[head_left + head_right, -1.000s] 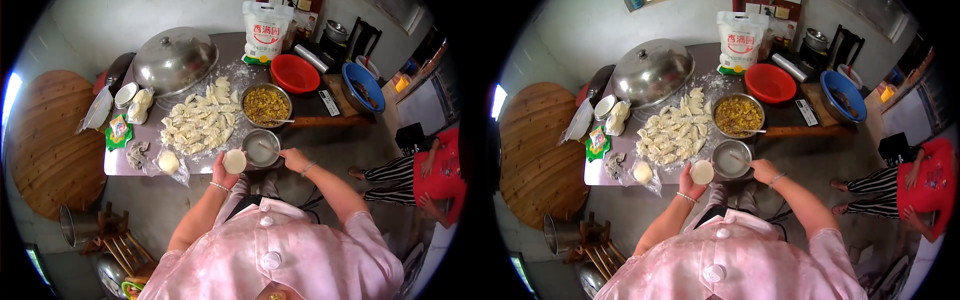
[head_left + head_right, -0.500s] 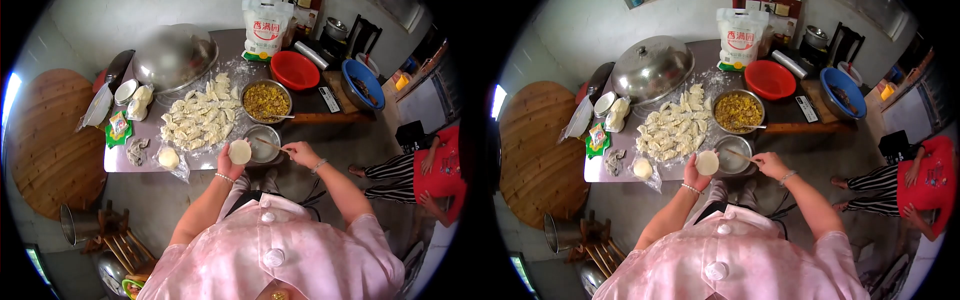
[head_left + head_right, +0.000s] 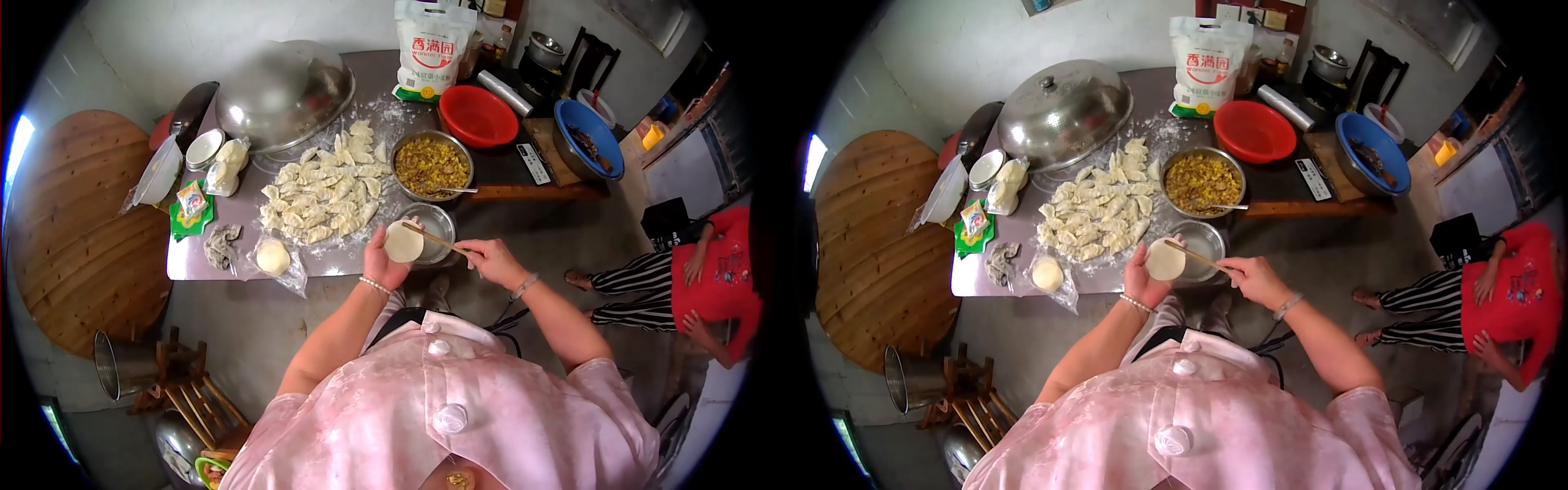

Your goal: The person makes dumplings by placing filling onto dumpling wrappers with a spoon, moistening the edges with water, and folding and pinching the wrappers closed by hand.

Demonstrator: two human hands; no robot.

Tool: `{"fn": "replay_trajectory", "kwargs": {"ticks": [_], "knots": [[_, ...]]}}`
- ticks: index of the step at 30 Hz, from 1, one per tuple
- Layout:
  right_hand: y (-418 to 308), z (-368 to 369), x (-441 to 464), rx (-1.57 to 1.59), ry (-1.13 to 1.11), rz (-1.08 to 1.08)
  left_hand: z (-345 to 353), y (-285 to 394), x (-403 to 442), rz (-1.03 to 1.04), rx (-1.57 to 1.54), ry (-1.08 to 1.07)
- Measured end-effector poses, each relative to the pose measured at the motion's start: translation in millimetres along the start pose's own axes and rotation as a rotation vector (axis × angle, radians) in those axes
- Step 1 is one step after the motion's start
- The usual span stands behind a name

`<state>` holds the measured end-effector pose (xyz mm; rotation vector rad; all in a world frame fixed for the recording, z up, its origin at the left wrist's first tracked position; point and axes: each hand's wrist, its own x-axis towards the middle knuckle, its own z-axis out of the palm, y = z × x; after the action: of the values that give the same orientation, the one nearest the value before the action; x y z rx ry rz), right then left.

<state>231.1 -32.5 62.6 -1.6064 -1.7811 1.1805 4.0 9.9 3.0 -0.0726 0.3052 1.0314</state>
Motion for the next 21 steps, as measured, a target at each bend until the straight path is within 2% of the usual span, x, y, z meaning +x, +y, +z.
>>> {"fn": "replay_trajectory", "kwargs": {"ticks": [11,15,18,21], "knots": [[3.7,-8.4,-1.9,0.094,-0.028,0.064,-13.7,2.3,2.9,-0.017,0.055,0.041],[17.5,-15.1,14.0,-0.107,-0.003,0.097,-18.7,10.5,0.5,-0.007,0.083,0.016],[42.5,-2.6,38.5,-0.493,0.049,-0.154,-25.7,13.3,2.1,-0.016,0.102,0.038],[40.4,13.3,55.1,-0.601,0.006,0.055,-28.7,13.9,2.3,0.0,0.093,0.052]]}}
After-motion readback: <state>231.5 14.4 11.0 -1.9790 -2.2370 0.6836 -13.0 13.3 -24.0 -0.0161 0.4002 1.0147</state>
